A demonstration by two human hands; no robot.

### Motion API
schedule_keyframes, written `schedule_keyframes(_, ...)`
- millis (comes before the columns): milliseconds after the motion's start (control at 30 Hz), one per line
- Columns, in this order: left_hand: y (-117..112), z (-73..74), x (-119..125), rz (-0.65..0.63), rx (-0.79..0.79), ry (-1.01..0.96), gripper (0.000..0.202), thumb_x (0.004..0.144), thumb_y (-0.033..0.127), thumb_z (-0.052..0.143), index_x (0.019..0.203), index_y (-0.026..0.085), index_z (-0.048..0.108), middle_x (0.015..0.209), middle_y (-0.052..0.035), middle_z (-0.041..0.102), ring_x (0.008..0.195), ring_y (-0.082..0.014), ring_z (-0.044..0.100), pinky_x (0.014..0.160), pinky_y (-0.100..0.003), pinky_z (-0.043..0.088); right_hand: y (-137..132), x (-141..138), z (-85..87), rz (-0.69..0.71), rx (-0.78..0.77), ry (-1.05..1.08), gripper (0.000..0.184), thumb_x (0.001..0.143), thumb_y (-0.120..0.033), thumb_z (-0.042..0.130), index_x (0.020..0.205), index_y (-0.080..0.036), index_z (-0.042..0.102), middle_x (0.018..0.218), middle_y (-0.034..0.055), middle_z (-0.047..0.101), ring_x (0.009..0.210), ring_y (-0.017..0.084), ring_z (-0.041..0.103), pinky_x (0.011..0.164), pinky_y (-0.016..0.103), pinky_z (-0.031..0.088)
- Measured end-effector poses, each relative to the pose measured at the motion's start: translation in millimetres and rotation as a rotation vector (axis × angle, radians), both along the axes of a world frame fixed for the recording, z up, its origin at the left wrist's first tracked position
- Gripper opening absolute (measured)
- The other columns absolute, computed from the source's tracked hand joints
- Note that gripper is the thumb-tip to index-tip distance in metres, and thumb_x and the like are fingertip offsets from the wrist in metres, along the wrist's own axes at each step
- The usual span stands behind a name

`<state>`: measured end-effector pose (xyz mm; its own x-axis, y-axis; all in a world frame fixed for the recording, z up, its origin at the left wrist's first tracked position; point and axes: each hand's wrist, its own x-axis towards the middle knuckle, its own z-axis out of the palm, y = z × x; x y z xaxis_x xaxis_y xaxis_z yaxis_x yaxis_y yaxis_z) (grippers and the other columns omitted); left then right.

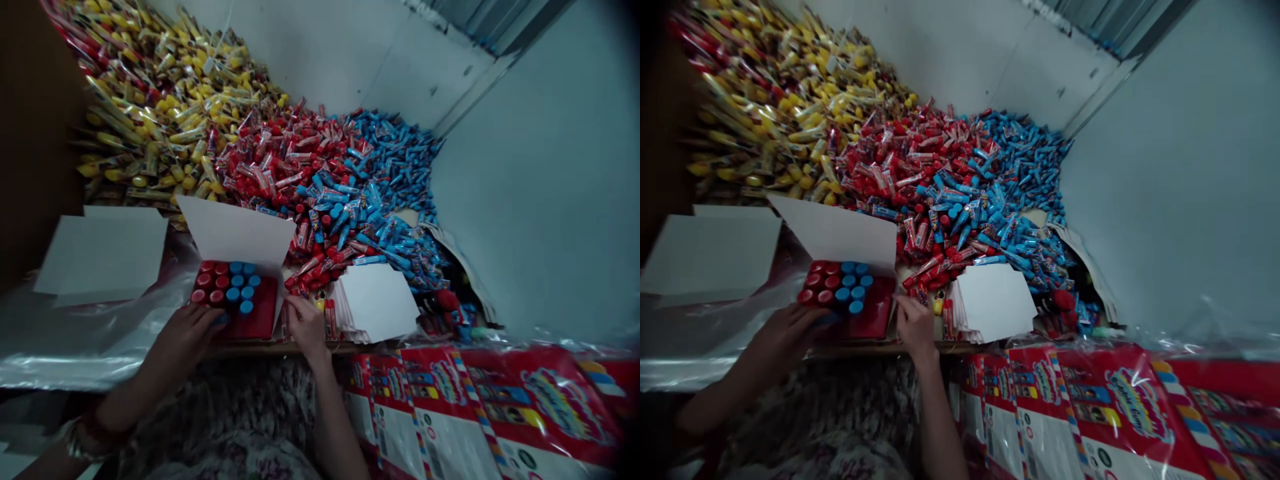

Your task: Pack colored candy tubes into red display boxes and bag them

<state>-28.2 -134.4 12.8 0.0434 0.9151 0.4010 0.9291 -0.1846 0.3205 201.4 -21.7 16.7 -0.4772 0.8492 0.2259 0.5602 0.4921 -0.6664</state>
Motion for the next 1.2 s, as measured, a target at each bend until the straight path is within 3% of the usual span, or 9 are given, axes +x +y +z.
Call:
schedule_keyframes(133,0.9,0.1,2.5,0.02,0.043,0.087,0.027,0.09,0.023,0.039,0.099,0.017,0.064,0.09,-0.0099,0.067,0.087,-0.0278,0.058,0.073,-0.038,0.044,41.8,12.1,21.7,-0.332,0.039,-0.068,0.034,0.093,-0.023,0.037,0.113,-0.018,0.063,0.11,0.0064,0.068,0.1,0.016,0.063,0.09,0.026,0.045)
schedule_keyframes(300,6.0,5.2,3.3,0.023,-0.054,0.19,0.028,0.087,0.018,0.04,0.097,0.017,0.065,0.095,-0.0119,0.068,0.092,-0.0297,0.058,0.074,-0.04,0.045,138.2,17.3,53.1,-0.668,0.004,-0.235,0.042,0.091,-0.028,0.043,0.132,-0.017,0.045,0.113,0.0099,0.063,0.11,0.023,0.055,0.093,0.033,0.042)
schedule_keyframes(400,4.8,7.1,-1.3,0.022,-0.094,0.226,0.029,0.086,0.013,0.038,0.097,0.016,0.066,0.101,-0.0135,0.067,0.103,-0.0317,0.056,0.078,-0.04,0.045,187.9,11.6,62.1,-0.685,-0.109,-0.33,0.053,0.085,-0.027,0.053,0.133,-0.011,0.039,0.117,0.0176,0.058,0.109,0.027,0.055,0.09,0.037,0.043)
schedule_keyframes(500,3.8,9.0,-1.9,0.033,-0.149,0.238,0.025,0.087,0.015,0.043,0.097,0.014,0.066,0.103,-0.0139,0.067,0.107,-0.0333,0.054,0.081,-0.042,0.045,211.9,4.9,61.9,-0.633,-0.186,-0.344,0.056,0.074,-0.017,0.061,0.126,-0.008,0.042,0.108,0.0175,0.06,0.1,0.027,0.059,0.086,0.036,0.045)
schedule_keyframes(667,5.8,14.9,2.4,0.086,-0.25,0.256,0.022,0.089,0.017,0.047,0.103,0.014,0.065,0.103,-0.0123,0.066,0.103,-0.0293,0.054,0.083,-0.039,0.044,207.0,8.8,56.2,-0.685,-0.114,-0.223,0.049,0.073,-0.013,0.053,0.12,-0.014,0.039,0.124,0.0182,0.046,0.106,0.025,0.056,0.089,0.036,0.045)
schedule_keyframes(833,1.0,20.3,10.0,0.042,-0.242,0.308,0.023,0.086,0.009,0.047,0.101,0.014,0.064,0.098,-0.0109,0.066,0.096,-0.0274,0.055,0.08,-0.038,0.042,179.1,15.6,35.2,-0.709,-0.149,0.329,0.055,0.072,-0.016,0.049,0.121,-0.02,0.025,0.091,-0.0012,0.053,0.075,0.013,0.059,0.07,0.027,0.051)
schedule_keyframes(900,1.6,20.3,16.6,0.106,-0.206,0.333,0.023,0.086,0.009,0.047,0.1,0.012,0.064,0.095,-0.0132,0.065,0.095,-0.0294,0.055,0.078,-0.039,0.041,169.7,13.4,26.3,-0.677,-0.203,0.271,0.055,0.074,-0.017,0.046,0.123,-0.018,0.021,0.086,-0.003,0.052,0.068,0.011,0.057,0.064,0.024,0.05)
schedule_keyframes(1000,6.6,18.6,26.7,0.176,-0.154,0.328,0.021,0.088,0.014,0.045,0.093,0.011,0.065,0.089,-0.0154,0.064,0.091,-0.0319,0.055,0.076,-0.042,0.041,164.7,6.7,21.9,-0.625,-0.199,0.088,0.047,0.078,-0.023,0.048,0.121,-0.014,0.031,0.086,0.0004,0.057,0.07,0.013,0.058,0.066,0.024,0.05)
schedule_keyframes(1200,9.2,14.7,32.0,0.185,-0.248,0.339,0.025,0.083,0.006,0.04,0.084,0.012,0.065,0.077,-0.0137,0.063,0.083,-0.0301,0.055,0.075,-0.042,0.042,173.2,-22.7,35.9,-0.499,-0.176,-0.232,0.029,0.075,-0.033,0.065,0.098,-0.016,0.059,0.098,0.0106,0.064,0.098,0.024,0.059,0.088,0.035,0.044)
